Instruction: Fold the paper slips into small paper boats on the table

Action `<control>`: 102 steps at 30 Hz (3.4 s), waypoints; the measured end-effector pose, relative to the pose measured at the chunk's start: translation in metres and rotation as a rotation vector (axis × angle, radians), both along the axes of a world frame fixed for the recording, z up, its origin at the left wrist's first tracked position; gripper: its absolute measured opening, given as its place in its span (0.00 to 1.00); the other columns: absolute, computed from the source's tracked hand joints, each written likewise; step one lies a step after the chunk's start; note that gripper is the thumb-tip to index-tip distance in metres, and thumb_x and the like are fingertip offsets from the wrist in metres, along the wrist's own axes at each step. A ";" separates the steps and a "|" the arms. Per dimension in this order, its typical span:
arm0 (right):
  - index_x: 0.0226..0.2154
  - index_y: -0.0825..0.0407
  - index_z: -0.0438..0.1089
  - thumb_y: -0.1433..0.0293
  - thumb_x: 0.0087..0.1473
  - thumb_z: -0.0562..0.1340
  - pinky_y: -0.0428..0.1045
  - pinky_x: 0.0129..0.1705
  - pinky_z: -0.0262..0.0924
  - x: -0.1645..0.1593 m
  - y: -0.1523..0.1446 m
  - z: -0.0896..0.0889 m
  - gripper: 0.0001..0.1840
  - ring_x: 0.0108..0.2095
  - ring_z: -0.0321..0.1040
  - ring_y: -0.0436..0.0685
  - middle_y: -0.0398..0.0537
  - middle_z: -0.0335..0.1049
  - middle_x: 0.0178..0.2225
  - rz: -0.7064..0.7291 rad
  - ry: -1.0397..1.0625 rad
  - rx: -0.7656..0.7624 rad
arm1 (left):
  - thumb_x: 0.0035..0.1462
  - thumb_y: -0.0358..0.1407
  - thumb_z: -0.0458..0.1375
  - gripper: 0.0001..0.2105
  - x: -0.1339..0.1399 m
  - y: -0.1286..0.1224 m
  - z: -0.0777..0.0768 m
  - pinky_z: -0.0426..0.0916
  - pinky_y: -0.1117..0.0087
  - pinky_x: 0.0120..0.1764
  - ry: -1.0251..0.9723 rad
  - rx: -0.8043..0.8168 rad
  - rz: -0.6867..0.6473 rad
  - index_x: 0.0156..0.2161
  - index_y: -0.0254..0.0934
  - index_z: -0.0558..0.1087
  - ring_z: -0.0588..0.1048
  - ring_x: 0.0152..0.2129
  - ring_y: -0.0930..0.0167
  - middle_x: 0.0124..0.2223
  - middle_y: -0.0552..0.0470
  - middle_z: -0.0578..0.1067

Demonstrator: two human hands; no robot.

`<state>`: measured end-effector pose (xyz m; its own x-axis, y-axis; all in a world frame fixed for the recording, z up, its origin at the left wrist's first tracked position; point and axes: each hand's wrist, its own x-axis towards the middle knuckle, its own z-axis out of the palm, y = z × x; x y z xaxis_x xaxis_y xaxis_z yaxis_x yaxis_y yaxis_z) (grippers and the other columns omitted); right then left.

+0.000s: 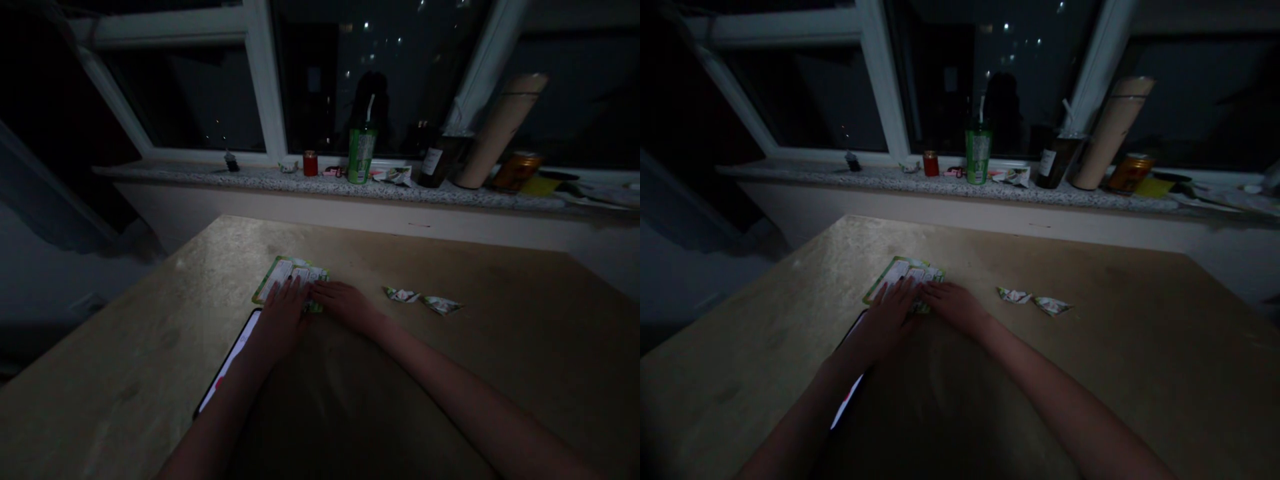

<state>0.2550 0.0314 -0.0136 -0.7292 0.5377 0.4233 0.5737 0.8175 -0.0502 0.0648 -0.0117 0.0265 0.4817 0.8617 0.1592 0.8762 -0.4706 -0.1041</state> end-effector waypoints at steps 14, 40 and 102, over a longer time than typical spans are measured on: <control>0.56 0.51 0.63 0.78 0.58 0.53 0.55 0.56 0.60 0.073 -0.060 0.001 0.23 0.58 0.58 0.57 0.52 0.63 0.56 -0.039 0.032 -0.022 | 0.54 0.26 0.47 0.28 0.034 -0.019 -0.007 0.49 0.57 0.60 -0.006 -0.106 -0.282 0.61 0.32 0.57 0.57 0.60 0.64 0.63 0.42 0.59; 0.51 0.57 0.67 0.75 0.58 0.53 0.55 0.59 0.56 0.150 -0.199 0.020 0.19 0.57 0.59 0.56 0.55 0.65 0.55 -0.269 -0.019 -0.170 | 0.60 0.35 0.52 0.28 0.090 -0.076 -0.016 0.49 0.55 0.60 -0.014 -0.279 -0.686 0.64 0.40 0.51 0.53 0.61 0.63 0.66 0.47 0.53; 0.30 0.54 0.70 0.70 0.59 0.56 0.47 0.39 0.62 0.136 -0.147 0.026 0.10 0.37 0.68 0.52 0.49 0.69 0.39 -0.563 0.628 -0.503 | 0.60 0.35 0.53 0.40 0.085 -0.073 -0.021 0.65 0.59 0.51 -0.349 -0.359 -0.428 0.66 0.38 0.28 0.63 0.56 0.59 0.66 0.39 0.50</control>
<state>0.3910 -0.1155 0.0121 -0.0321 0.9614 0.2733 0.6232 0.2330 -0.7465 0.1498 -0.0850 0.0057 0.7660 0.6339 0.1067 0.5575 -0.7378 0.3806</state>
